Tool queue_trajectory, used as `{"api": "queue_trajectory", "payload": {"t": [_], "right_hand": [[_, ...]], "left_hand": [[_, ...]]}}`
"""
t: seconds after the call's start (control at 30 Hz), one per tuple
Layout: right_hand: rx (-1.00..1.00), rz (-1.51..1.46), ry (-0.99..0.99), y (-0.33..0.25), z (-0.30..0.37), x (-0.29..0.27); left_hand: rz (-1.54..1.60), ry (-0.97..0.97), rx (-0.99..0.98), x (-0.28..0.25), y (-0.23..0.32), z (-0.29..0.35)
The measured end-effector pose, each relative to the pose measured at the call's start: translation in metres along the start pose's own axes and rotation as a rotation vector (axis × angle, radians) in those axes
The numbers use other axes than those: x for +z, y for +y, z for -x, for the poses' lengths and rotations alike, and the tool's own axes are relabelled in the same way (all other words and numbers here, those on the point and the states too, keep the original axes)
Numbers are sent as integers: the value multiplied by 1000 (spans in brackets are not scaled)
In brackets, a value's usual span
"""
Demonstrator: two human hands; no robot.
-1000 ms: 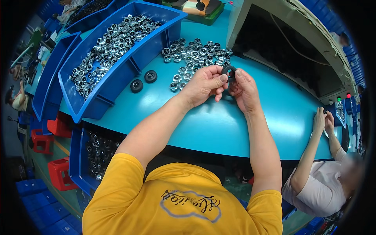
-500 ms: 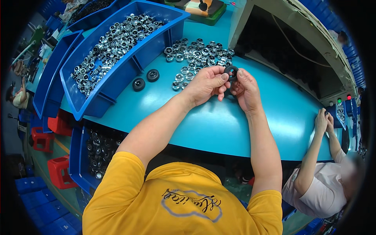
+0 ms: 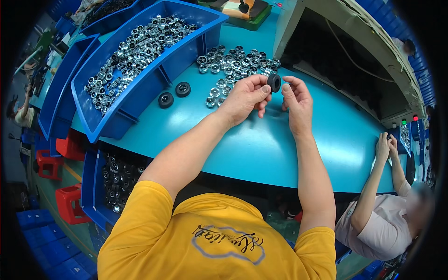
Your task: Assembling small toy components by hand at an industrial workbench.
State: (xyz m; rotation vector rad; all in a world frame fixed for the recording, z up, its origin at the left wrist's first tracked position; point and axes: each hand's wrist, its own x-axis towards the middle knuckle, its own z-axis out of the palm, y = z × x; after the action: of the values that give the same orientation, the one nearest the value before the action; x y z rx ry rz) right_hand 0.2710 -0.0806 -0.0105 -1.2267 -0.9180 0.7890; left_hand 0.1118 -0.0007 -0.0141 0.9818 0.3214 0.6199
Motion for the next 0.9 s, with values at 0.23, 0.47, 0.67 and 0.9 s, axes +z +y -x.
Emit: {"api": "queue_trajectory", "payload": {"t": [0.23,0.47,0.67,0.9], "right_hand": [[-193,266,-41,-1,5,0],[-175,209,-52,3,6,2],[-271,389,-14,0,8,6],[-357,510,36,-11,15,12]], "left_hand": [[-265,126,90,4,-1,0],[-152,103,23,4,-1,0],[-105,70,-43,-1,-2,-1],[93,1,-133,-4,-3,-1]]}}
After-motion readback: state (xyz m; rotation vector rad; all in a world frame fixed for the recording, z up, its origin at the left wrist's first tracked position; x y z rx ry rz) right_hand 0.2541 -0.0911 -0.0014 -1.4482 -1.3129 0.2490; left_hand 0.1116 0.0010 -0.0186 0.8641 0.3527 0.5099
